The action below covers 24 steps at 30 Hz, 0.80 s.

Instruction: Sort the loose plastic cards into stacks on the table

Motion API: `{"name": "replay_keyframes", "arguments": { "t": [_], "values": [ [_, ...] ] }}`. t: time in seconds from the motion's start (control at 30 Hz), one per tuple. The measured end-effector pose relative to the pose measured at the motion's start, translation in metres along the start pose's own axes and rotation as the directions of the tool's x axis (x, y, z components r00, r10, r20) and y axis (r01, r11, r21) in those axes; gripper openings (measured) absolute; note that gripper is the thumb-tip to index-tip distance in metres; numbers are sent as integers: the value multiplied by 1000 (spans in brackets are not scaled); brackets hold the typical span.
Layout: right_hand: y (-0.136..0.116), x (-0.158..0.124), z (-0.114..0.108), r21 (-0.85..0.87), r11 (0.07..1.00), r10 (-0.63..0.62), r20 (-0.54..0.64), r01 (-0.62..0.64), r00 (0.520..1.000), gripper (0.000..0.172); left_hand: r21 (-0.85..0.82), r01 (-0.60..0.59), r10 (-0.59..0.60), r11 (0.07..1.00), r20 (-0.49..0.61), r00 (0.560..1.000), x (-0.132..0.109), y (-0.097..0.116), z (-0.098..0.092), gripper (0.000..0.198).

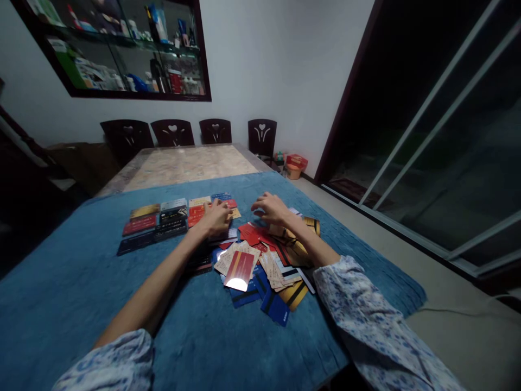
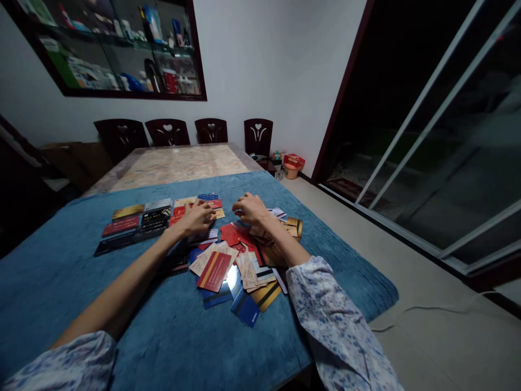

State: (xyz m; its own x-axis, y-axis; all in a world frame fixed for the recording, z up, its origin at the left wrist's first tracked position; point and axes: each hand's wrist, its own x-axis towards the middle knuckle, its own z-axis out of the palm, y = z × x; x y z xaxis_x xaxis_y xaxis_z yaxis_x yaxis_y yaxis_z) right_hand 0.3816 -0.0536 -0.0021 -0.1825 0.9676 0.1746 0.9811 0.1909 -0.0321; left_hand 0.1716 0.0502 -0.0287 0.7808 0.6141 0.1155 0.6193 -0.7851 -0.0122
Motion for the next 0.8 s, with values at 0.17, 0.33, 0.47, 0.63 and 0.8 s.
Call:
{"name": "replay_keyframes", "arguments": {
  "t": [0.17, 0.33, 0.47, 0.63, 0.8],
  "values": [
    [14, -23, 12, 28, 1000, 4, -34, -3, 999, 22, 5, -66, 66, 998, 4, 998, 2, 5, 1, 30],
    [21, -39, 28, 67, 997, -13, -127, 22, 992, 21, -30, -110, 110, 993, -21, 994, 3, 8, 5, 31],
    [26, -48, 33, 91, 995, -33, -166, 48, 986, 19, -46, -139, 138, 989, -13, 990, 2, 13, 4, 33],
    [34, -59, 32, 101, 995, 24, -166, -7, 986, 20, -69, -188, 187, 980, -17, 982, 0, 27, 1, 36],
    [44, -70, 29, 102, 990, 104, -89, -95, 991, 29, -88, -286, 283, 954, -43, 958, -3, 49, 4, 33]
  ]
}}
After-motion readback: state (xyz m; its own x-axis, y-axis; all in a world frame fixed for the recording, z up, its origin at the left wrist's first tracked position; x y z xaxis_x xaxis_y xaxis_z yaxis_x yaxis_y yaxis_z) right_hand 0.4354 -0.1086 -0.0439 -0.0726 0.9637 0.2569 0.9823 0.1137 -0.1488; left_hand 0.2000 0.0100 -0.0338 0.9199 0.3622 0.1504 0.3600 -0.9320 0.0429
